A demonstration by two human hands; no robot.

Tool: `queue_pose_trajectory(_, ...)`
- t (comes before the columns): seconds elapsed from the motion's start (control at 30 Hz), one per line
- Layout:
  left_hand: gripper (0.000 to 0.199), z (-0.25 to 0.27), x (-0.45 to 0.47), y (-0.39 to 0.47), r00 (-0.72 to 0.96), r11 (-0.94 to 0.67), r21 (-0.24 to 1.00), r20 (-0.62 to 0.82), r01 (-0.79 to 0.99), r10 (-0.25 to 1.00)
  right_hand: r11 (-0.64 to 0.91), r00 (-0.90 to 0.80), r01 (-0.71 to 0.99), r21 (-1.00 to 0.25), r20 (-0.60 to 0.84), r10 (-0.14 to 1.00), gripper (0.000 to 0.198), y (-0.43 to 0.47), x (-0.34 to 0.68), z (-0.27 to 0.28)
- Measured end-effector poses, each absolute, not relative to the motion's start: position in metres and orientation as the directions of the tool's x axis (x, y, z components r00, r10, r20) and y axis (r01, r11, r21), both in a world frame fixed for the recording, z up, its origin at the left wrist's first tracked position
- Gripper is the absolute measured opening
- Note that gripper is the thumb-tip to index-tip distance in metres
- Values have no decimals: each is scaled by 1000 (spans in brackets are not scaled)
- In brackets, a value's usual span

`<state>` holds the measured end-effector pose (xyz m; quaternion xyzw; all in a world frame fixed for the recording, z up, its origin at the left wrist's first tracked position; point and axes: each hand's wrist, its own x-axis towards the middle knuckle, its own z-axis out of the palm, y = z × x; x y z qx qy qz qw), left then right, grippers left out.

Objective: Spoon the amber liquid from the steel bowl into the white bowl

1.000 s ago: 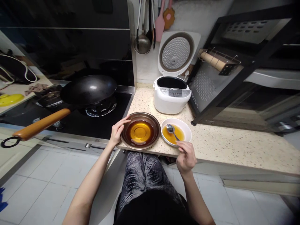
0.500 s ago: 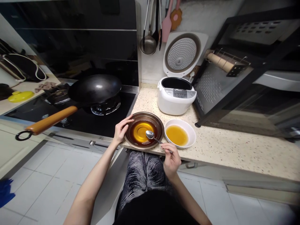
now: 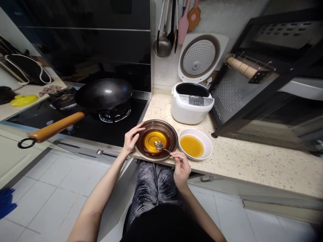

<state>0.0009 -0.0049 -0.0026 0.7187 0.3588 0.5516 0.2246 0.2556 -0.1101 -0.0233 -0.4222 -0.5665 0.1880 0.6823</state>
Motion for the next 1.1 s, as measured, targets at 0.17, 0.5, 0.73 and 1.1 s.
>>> queue_pose_trajectory(0.17,41,-2,1,-5,141,-646,717,634,264,761,568,295,206,-797,604,741,19,-110,254,-26)
queue_pose_trajectory(0.5,42,-2,1,-5,133,-630,727,620,272,773,561,378,161,-812,576,725,21,-110,249,-29)
queue_pose_trajectory(0.73,44,0,2,-5,131,-619,738,609,267,782,558,384,136,-818,563,732,21,-110,249,-32)
queue_pose_trajectory(1.1,42,0,2,-4,140,-614,745,600,261,788,549,415,137,-825,550,724,19,-112,253,-28)
